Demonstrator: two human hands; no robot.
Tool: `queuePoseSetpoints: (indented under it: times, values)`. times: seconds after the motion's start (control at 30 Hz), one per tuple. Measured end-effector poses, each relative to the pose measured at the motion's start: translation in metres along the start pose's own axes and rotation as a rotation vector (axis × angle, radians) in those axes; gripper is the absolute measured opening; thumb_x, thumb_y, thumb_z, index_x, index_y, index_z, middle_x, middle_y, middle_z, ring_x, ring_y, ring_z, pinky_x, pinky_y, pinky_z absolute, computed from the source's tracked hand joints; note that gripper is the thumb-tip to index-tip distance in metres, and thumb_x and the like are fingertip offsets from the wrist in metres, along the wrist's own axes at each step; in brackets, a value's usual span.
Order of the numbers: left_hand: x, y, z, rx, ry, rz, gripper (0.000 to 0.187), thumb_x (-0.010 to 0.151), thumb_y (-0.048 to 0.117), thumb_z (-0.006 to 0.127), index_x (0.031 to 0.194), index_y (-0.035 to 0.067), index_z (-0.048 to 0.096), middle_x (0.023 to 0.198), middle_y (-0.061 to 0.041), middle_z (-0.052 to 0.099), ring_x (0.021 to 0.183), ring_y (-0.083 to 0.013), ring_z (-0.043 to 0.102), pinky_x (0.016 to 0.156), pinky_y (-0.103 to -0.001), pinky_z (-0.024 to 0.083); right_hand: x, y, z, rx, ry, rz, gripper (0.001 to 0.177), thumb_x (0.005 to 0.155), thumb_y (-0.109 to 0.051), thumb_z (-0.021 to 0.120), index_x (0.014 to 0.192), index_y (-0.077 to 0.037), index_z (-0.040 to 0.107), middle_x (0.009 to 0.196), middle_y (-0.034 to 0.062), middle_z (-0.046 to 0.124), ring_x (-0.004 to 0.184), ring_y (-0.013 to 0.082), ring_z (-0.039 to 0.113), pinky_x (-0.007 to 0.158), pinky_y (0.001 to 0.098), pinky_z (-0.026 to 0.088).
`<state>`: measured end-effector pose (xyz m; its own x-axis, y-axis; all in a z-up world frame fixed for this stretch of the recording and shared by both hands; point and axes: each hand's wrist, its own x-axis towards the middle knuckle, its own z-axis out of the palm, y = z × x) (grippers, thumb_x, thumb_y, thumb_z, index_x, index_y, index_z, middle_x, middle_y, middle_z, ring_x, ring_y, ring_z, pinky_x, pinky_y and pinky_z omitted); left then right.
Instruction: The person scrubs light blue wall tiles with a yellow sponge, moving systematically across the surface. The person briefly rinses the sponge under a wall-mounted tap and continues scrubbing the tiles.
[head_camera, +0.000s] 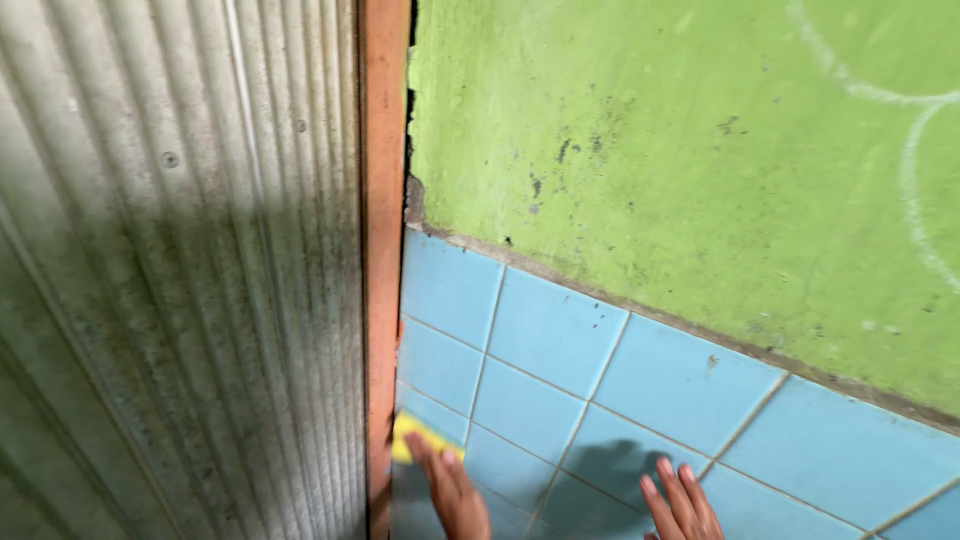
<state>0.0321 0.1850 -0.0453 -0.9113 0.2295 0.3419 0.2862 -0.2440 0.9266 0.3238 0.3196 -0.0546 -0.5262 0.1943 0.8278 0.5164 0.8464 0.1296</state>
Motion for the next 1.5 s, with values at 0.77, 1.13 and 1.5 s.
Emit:
queuePoseSetpoints:
  times: [0.77,1.13,1.5]
  values:
    - [-0.069,0.045,0.070,-0.048,-0.198,0.160,0.058,0.106,0.018,0.038,0.158,-0.004,0.021,0.167,-0.029,0.015,0.156,-0.0444,0.013,0.123,-0.049,0.020,-0.099,0.085,-0.060,-0.612,-0.108,0.268,0.085,0.090,-0.059,0.054,0.153,-0.004,0.040,0.153,0.0386,0.036,0.149,0.0562,0.021,0.112,0.0836,0.013]
    - [-0.028,0.092,0.028,0.076,-0.030,0.016,0.063,0.103,0.010,0.032,0.159,-0.004,0.006,0.169,-0.027,-0.003,0.153,-0.0438,0.000,0.121,-0.048,0.011,-0.095,0.068,-0.069,-0.562,-0.109,0.265,0.098,0.091,-0.064,0.050,0.159,0.006,0.038,0.163,0.0487,0.024,0.153,0.0583,0.007,0.112,0.0876,0.002]
    - [-0.119,0.018,0.043,-0.015,0.012,-0.109,0.063,0.104,0.019,0.032,0.159,-0.002,0.008,0.170,-0.020,0.002,0.156,-0.0331,0.009,0.121,-0.039,0.019,-0.077,0.051,-0.077,-0.503,-0.076,0.231,0.098,0.093,-0.063,0.051,0.160,0.006,0.035,0.163,0.0479,0.021,0.153,0.0570,0.003,0.111,0.0854,-0.001]
